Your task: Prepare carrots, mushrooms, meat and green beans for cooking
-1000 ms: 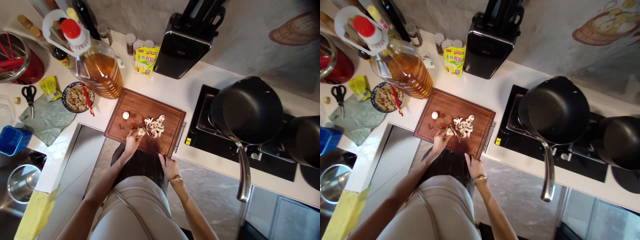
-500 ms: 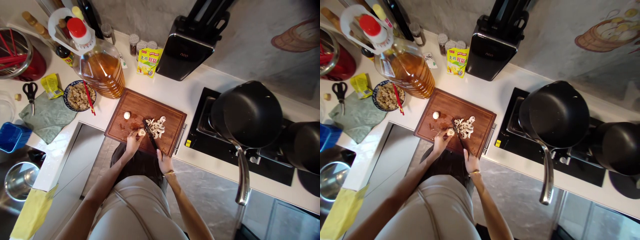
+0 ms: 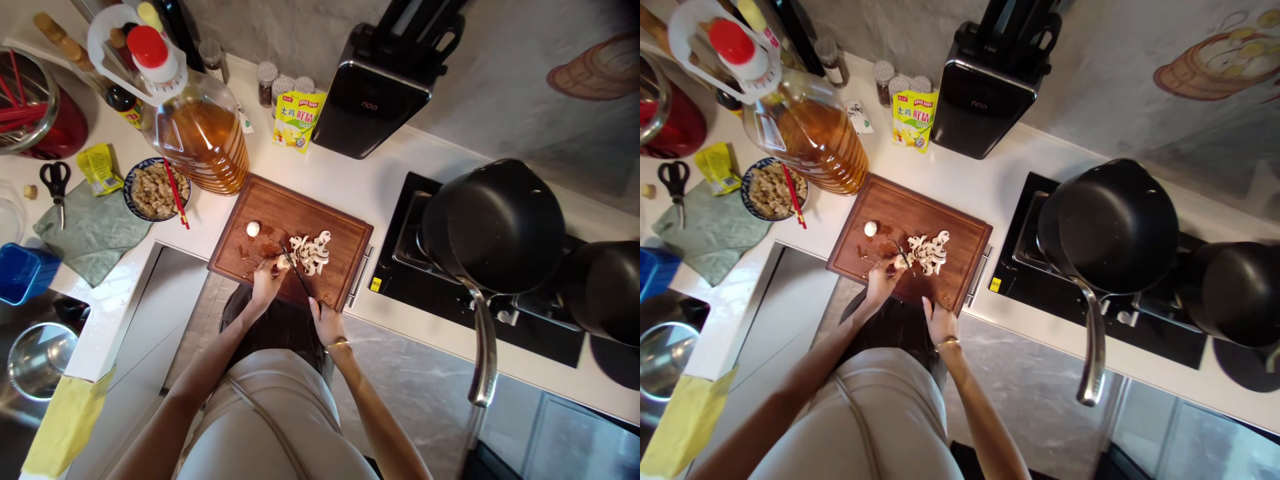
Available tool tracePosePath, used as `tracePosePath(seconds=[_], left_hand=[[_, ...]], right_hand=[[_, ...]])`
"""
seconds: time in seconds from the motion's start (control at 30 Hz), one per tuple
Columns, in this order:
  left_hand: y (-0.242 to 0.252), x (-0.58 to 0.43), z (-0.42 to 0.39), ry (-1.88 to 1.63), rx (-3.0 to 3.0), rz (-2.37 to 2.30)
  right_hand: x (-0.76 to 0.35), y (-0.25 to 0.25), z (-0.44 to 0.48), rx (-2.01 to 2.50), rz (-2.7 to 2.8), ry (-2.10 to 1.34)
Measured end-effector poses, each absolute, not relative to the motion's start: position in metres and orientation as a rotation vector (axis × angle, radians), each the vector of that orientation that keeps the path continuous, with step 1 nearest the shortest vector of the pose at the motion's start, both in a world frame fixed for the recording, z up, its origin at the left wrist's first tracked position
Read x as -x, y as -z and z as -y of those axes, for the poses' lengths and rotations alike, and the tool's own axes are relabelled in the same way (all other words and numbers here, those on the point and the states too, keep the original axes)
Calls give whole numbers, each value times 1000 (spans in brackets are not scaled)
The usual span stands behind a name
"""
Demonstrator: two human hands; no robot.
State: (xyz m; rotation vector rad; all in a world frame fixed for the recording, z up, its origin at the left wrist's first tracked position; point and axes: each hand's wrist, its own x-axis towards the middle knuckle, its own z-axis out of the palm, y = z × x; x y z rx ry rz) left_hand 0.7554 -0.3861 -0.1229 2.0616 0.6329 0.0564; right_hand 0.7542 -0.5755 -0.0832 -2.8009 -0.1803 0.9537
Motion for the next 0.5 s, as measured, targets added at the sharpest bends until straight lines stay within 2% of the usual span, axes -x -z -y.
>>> tracePosePath(seconds=[0.23, 0.5], left_hand=[[126, -753, 387, -126, -2100, -645], [130, -750, 389, -78, -1910, -695]], right_hand=[[-761, 100, 571, 2616, 150, -832], [-754, 76, 577, 2649, 197, -784]])
